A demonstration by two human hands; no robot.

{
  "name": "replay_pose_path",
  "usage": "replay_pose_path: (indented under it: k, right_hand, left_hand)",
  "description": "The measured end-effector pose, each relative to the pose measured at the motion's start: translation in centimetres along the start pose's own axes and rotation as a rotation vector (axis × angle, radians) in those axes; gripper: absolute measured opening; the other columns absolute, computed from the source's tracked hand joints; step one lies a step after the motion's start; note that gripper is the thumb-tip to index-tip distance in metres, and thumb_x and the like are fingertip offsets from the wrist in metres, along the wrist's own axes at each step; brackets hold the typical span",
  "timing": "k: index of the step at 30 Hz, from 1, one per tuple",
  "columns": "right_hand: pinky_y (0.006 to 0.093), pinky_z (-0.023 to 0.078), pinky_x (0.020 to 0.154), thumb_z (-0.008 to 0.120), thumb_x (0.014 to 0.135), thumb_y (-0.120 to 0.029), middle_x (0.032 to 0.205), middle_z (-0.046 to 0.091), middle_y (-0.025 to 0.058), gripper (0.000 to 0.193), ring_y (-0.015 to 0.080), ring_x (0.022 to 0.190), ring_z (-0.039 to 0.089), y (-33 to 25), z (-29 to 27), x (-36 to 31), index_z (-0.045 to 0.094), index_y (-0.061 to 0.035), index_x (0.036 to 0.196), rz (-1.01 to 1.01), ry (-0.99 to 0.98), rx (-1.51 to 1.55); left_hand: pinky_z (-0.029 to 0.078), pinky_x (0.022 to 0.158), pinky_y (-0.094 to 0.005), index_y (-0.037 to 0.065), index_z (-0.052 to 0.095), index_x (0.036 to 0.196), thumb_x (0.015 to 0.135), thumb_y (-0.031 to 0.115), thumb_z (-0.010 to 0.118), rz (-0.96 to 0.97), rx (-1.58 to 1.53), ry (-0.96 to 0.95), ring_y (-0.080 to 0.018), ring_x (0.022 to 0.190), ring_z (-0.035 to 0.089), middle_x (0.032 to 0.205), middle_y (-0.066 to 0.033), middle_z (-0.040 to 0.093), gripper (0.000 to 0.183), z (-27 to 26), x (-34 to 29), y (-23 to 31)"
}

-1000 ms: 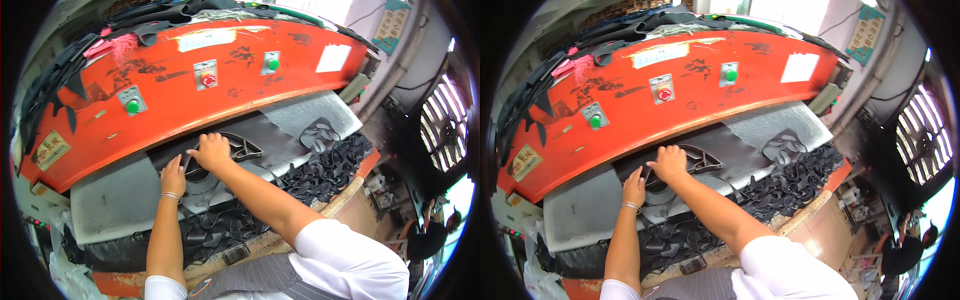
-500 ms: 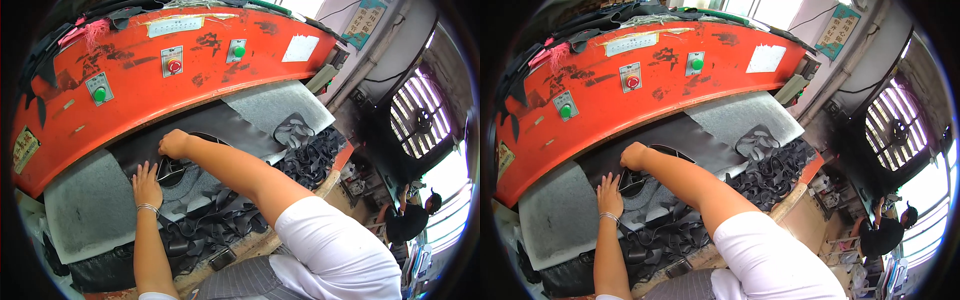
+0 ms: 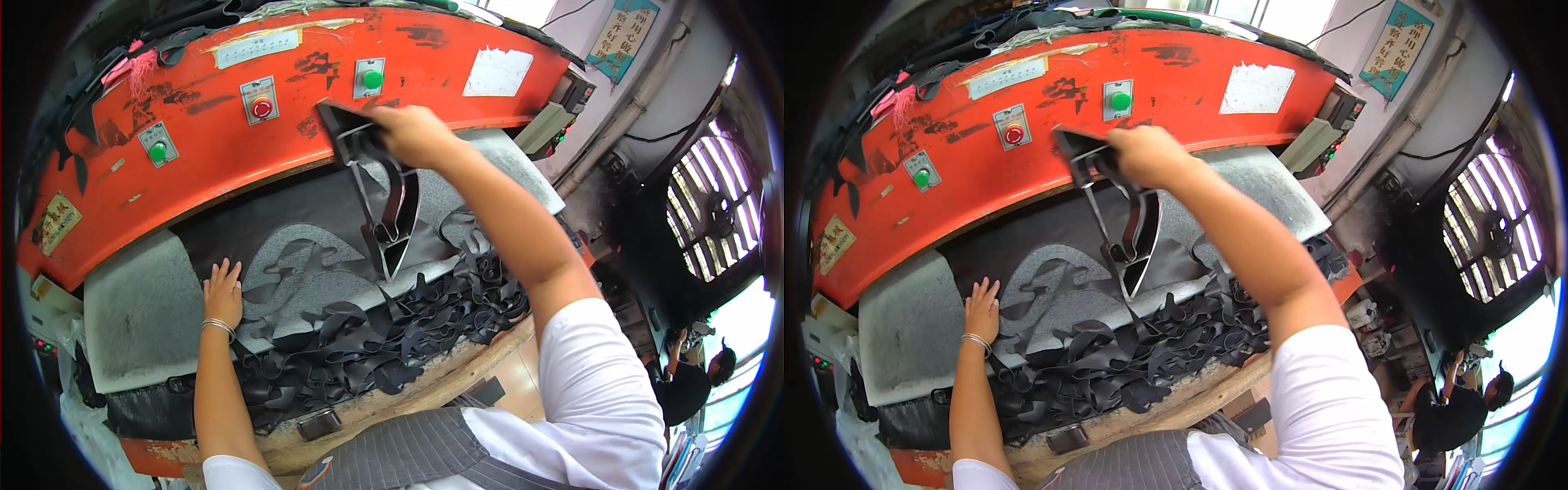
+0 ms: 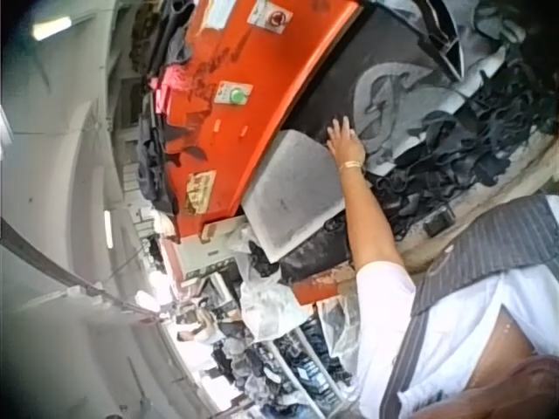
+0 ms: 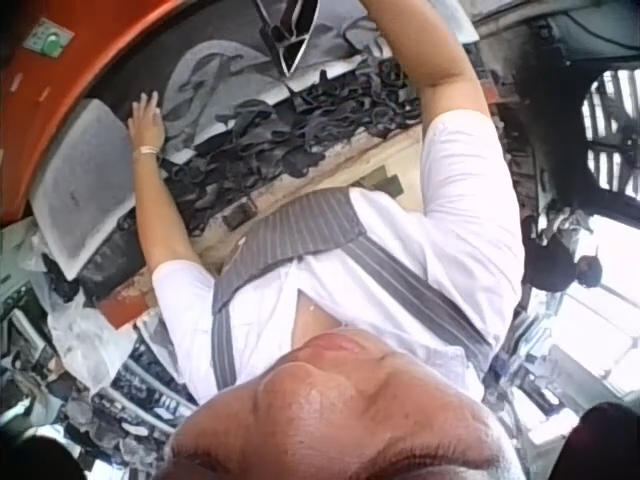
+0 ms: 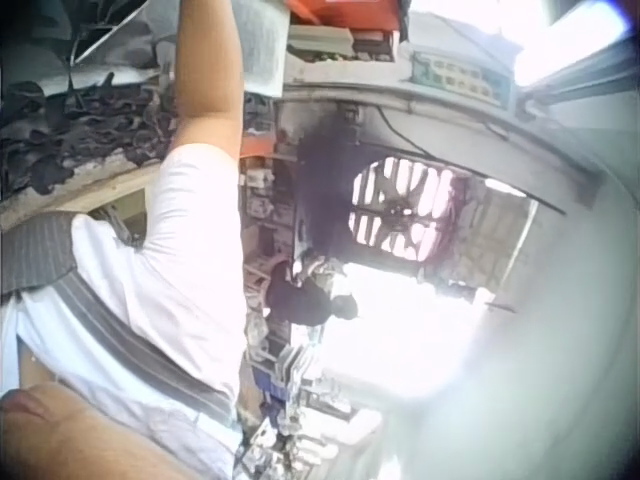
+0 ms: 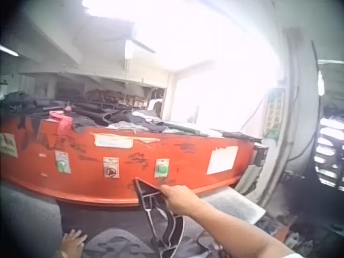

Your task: Cutting leather shapes using a hydraulic press and metal dies for shoe manufacturing.

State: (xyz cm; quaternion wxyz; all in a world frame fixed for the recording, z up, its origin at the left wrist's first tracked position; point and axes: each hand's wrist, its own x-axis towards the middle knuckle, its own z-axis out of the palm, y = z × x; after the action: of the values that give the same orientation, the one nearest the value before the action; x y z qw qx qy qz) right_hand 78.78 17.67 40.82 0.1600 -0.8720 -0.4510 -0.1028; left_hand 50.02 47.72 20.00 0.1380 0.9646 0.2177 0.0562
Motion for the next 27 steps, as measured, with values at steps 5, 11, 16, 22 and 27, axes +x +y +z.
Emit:
replay_pose_path:
  k: [5, 11, 16, 22, 27]
  right_hand:
    - [0.0432, 0.054, 0.048, 0.051, 0.082, -0.006, 0.075, 0.064, 0.0241, 0.032, 0.0333, 0.056, 0.066, 7.0, -0.8, -7.4, 0.048, 0.0034, 0.113, 0.437, -0.122, 0.514]
    - [0.0324, 0.048, 0.035, 0.054, 0.083, -0.006, 0.068, 0.058, 0.0120, 0.056, 0.0191, 0.045, 0.059, 6.8, 7.1, -13.6, 0.032, 0.0007, 0.134, 0.838, 0.074, 1.029]
    - [0.0312, 0.049, 0.038, 0.060, 0.083, -0.007, 0.067, 0.059, 0.0122, 0.081, 0.0186, 0.047, 0.059, 0.9, 7.9, -17.2, 0.010, 0.0054, 0.145, 0.861, 0.206, 1.130]
    - [0.0300, 0.049, 0.040, 0.066, 0.087, -0.025, 0.073, 0.060, 0.0151, 0.059, 0.0187, 0.051, 0.059, 7.3, 9.9, -18.8, 0.035, 0.0086, 0.125, 1.036, 0.271, 1.584]
    - [0.0290, 0.048, 0.040, 0.058, 0.092, -0.019, 0.073, 0.063, 0.0149, 0.049, 0.0177, 0.052, 0.060, 7.8, 9.8, -19.7, 0.036, 0.0064, 0.128, 0.964, 0.128, 1.358]
  left_hand:
    - [0.036, 0.107, -0.0449, 0.006, 0.062, 0.123, 0.087, 0.026, 0.061, -0.006, -0.247, 0.150, -0.0348, 0.125, 0.049, 0.130, -0.0186, 0.056, 0.041, 0.7, -1.7, 5.7]
    - [0.038, 0.106, -0.0367, -0.003, 0.023, 0.147, 0.090, 0.026, 0.068, -0.128, -1.340, 0.144, -0.0290, 0.127, 0.048, 0.139, -0.0229, 0.046, 0.078, 4.1, -0.8, 25.4]
    - [0.043, 0.098, -0.0305, -0.002, 0.021, 0.148, 0.087, 0.002, 0.064, -0.237, -1.351, 0.543, -0.0191, 0.115, 0.054, 0.129, -0.0142, 0.051, 0.075, 5.4, 3.2, 30.1]
    - [0.056, 0.084, -0.0343, 0.006, 0.031, 0.145, 0.081, -0.015, 0.039, -0.101, -1.632, 0.103, -0.0206, 0.099, 0.064, 0.121, -0.0095, 0.057, 0.068, 3.6, 5.0, 29.9]
    - [0.054, 0.078, -0.0292, 0.004, 0.037, 0.145, 0.080, -0.014, 0.038, -0.116, -1.527, -0.074, -0.0163, 0.087, 0.064, 0.111, -0.0083, 0.062, 0.068, 4.4, 8.0, 27.5]
